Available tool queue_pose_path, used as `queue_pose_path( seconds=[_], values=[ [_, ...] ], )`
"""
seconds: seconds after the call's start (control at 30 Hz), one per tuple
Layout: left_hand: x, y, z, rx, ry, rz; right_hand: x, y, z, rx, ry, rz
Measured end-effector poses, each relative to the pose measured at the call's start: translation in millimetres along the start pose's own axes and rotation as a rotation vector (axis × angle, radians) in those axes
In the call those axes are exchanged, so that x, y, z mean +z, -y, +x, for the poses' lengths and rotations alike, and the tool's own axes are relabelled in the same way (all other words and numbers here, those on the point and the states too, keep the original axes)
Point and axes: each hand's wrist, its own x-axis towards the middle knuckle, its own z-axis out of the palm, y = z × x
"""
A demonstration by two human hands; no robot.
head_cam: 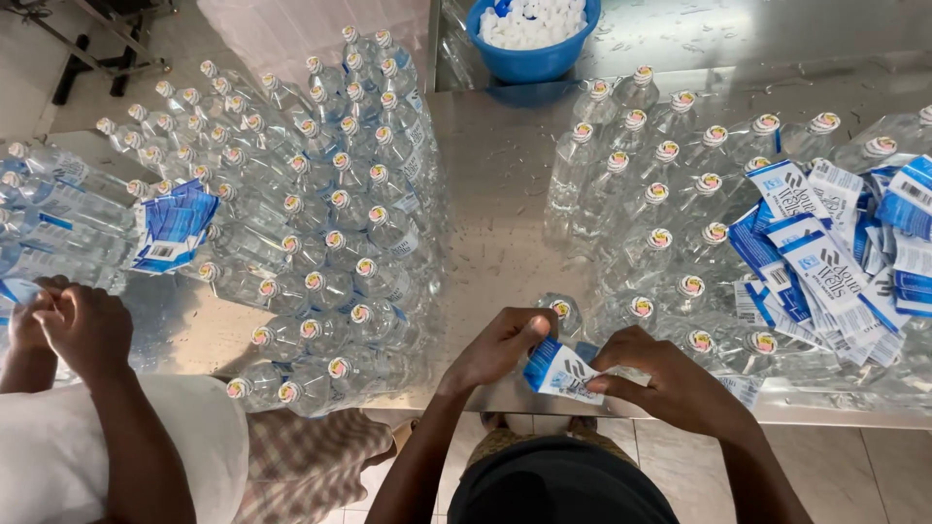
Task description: Manually placing plastic sleeve labels onto water bottles at a production table
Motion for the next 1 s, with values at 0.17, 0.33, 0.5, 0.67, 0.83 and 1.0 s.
queue_pose_path(
  seconds=[0.17,0.33,0.5,0.67,0.83,1.0],
  values=[
    [-9.1,-24.6,22.3,0.227,-0.063,0.543,-2.5,18.0,15.7,-0.48,-0.221,-0.363],
    [-11.2,-21.6,31.5,0.464,-0.154,0.765,12.6,-10.8,43.5,-0.604,-0.348,-0.855],
    [-0.2,-0.2,12.3,0.138,-0.243,0.352,33.0,-31.8,58.1,-0.488,-0.332,-0.938],
    [15.6,18.7,-5.8,-0.012,-0.313,0.213,39.0,-22.9,47.7,-0.447,-0.371,-0.833],
    [21.4,25.3,-3.1,-0.02,-0.296,0.399,43.5,-28.7,47.9,-0.429,-0.371,-0.869],
    [20.8,55.5,15.1,-0.124,-0.377,0.576,46.0,-33.9,47.4,-0.403,-0.409,-0.807]
  ],
)
